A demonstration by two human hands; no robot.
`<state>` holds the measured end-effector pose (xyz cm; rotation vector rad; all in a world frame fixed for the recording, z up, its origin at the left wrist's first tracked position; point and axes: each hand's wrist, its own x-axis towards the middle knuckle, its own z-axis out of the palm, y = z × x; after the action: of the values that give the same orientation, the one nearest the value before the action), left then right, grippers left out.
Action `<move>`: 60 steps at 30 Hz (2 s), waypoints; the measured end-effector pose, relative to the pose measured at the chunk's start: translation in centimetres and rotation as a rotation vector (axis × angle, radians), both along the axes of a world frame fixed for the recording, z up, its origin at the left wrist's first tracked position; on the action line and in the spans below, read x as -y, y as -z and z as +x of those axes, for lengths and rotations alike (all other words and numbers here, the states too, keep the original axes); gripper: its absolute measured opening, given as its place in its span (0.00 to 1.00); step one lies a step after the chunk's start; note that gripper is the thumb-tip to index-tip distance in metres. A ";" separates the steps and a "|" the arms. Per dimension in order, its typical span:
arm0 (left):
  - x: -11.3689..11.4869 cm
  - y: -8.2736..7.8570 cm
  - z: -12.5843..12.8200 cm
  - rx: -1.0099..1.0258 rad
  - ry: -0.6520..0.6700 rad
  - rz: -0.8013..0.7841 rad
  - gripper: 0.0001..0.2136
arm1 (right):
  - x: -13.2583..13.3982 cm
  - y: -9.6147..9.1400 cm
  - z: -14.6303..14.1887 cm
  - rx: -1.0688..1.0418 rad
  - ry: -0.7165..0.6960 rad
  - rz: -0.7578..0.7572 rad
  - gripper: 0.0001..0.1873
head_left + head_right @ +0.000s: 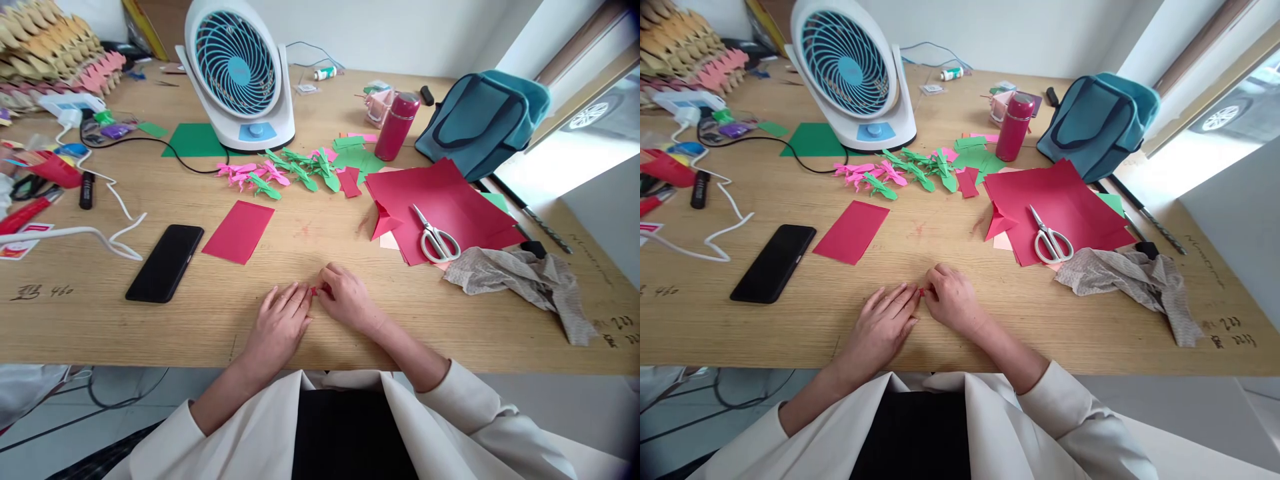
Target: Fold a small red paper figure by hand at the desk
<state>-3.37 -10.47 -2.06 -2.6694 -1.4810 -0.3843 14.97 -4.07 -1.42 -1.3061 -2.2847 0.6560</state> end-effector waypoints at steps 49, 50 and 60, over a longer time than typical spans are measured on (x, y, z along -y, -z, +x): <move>-0.3 0.2 1.4 -0.065 0.059 -0.066 0.22 | -0.2 -0.6 2.7 -0.279 -0.103 -0.126 0.12; -0.3 0.1 1.4 -0.071 0.055 -0.073 0.22 | -0.2 -0.6 2.6 -0.280 -0.105 -0.124 0.12; 0.0 -0.1 1.9 -0.113 0.031 -0.050 0.20 | -0.1 -0.9 3.8 -0.252 -0.139 -0.045 0.10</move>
<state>-1.47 -10.47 -1.98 -2.7052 -1.4373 -0.1978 18.77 -3.95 -0.54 -1.0245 -2.1772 0.8707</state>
